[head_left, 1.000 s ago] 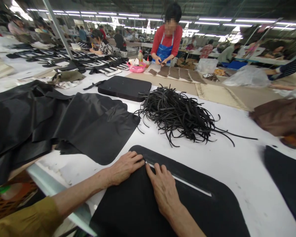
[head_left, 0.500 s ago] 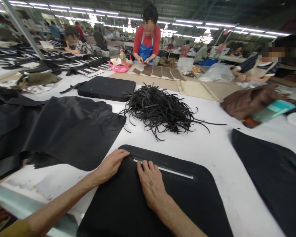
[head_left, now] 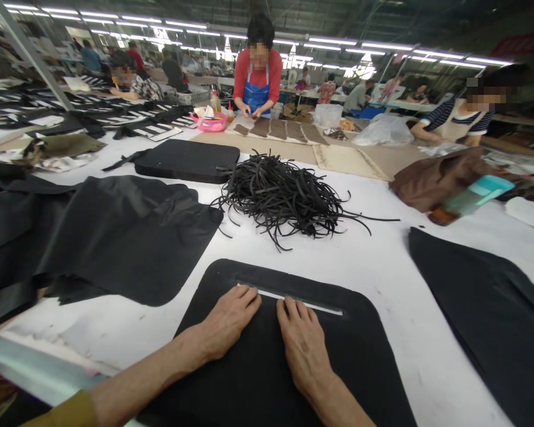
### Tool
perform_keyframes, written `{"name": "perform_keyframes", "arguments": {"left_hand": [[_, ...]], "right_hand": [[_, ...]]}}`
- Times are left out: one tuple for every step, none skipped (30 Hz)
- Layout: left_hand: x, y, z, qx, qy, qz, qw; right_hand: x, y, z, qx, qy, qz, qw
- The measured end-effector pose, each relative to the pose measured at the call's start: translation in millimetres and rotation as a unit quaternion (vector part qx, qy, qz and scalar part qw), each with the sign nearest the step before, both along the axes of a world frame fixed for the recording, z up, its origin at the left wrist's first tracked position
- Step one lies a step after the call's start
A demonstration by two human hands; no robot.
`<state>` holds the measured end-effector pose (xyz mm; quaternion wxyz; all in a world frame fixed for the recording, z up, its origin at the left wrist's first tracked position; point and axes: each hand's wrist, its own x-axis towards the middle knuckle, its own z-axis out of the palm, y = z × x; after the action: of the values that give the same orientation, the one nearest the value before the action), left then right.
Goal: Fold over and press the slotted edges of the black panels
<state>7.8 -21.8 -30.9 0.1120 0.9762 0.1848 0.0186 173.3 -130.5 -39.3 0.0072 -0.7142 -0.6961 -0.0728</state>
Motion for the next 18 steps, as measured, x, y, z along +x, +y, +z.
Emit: {"name": "perform_keyframes", "arguments": {"left_hand": [[1,-1,-1.5,0.002,0.013,0.0,1.0],[1,-1,-2.6,0.004,0.017,0.009,1.0],[-1,0,-3.1,0.003,0.013,0.021,1.0],[-4,1,-2.9,-0.001,0.003,0.034,0.999],[-7,3,-2.1,-0.007,-0.011,0.05,0.999],[-10,6,-0.9,-0.015,-0.026,0.066,0.997],[-12,9,0.6,-0.024,-0.041,0.08,0.996],[-14,12,2.0,-0.033,-0.055,0.093,0.994],[-15,16,3.1,-0.042,-0.069,0.108,0.991],[-15,20,3.8,-0.051,-0.081,0.123,0.988],[-14,24,4.0,-0.062,-0.093,0.137,0.984],[-13,28,3.8,-0.074,-0.103,0.149,0.981],[-11,32,3.2,-0.085,-0.111,0.156,0.978],[-9,36,2.5,-0.094,-0.116,0.158,0.976],[-7,39,1.8,-0.1,-0.12,0.155,0.976],[-5,41,1.1,-0.103,-0.121,0.148,0.976],[-3,43,0.4,-0.104,-0.121,0.14,0.977],[-2,44,-0.1,-0.103,-0.119,0.132,0.979]], "right_hand": [[1,-1,0.7,-0.003,-0.008,0.001,1.0],[2,-2,2.3,-0.008,-0.015,0.0,1.0],[4,-3,4.6,-0.014,-0.022,-0.006,1.0],[6,-5,7.4,-0.021,-0.026,-0.017,0.999],[7,-5,10.5,-0.026,-0.026,-0.03,0.999],[8,-5,13.6,-0.03,-0.023,-0.04,0.998],[9,-3,16.5,-0.031,-0.017,-0.047,0.998],[9,1,19.0,-0.029,-0.008,-0.048,0.998],[7,6,20.9,-0.025,0.004,-0.044,0.999],[5,12,22.2,-0.018,0.017,-0.034,0.999],[2,20,22.8,-0.009,0.031,-0.02,0.999],[-2,28,22.6,0.0,0.045,-0.004,0.999],[-6,36,21.6,0.009,0.058,0.012,0.998],[-10,45,19.9,0.018,0.069,0.028,0.997],[-13,52,17.5,0.025,0.077,0.042,0.996],[-16,58,14.6,0.032,0.082,0.054,0.995],[-19,63,11.4,0.037,0.083,0.065,0.994],[-20,67,8.2,0.042,0.079,0.076,0.993]]}}
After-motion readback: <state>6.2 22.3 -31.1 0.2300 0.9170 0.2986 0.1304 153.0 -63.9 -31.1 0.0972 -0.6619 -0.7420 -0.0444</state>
